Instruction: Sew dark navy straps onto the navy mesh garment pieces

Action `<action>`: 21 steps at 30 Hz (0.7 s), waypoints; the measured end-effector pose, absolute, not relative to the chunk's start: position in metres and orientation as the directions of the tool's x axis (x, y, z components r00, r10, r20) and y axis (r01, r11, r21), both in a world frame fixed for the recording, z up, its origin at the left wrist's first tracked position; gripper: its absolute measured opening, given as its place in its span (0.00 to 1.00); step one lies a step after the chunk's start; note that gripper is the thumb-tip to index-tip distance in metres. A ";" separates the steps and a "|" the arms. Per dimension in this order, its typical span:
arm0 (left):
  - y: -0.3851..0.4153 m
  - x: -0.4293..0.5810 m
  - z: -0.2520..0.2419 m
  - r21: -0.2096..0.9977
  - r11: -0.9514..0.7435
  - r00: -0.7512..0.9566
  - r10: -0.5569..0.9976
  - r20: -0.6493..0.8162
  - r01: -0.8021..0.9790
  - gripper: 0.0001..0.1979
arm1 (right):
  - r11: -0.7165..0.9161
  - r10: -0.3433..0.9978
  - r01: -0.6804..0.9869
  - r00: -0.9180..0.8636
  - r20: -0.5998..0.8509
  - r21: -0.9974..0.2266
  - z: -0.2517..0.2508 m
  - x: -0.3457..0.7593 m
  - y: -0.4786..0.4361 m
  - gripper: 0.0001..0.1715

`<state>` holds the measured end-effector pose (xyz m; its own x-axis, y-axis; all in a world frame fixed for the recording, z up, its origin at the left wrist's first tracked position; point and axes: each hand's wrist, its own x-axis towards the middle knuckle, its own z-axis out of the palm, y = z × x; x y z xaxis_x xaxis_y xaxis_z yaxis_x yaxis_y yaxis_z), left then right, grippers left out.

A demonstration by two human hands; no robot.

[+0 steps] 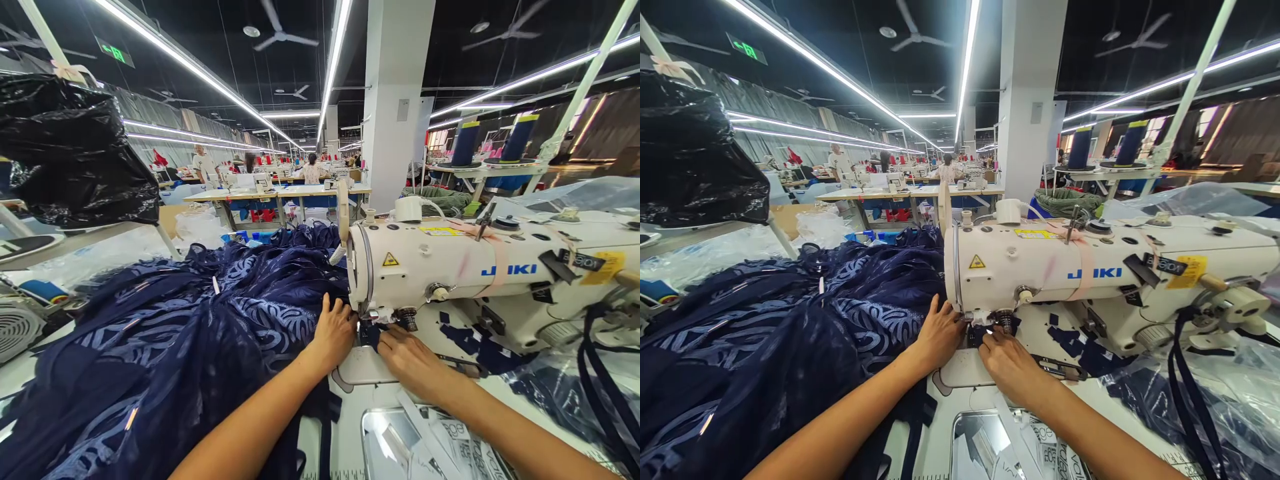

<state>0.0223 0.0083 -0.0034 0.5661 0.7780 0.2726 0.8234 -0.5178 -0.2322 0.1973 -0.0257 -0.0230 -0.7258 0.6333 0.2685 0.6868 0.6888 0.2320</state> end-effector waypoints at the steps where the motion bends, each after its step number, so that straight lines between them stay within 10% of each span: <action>1: 0.009 0.023 -0.003 -0.234 -0.518 0.566 0.778 0.273 0.823 0.11 | 0.685 0.636 0.688 -0.725 0.264 0.240 -0.022 0.196 -0.027 0.15; 21: 0.013 0.022 -0.004 -0.187 -0.483 0.517 0.810 0.275 0.856 0.12 | 0.601 0.675 0.745 -0.667 0.316 0.289 -0.016 0.211 -0.011 0.12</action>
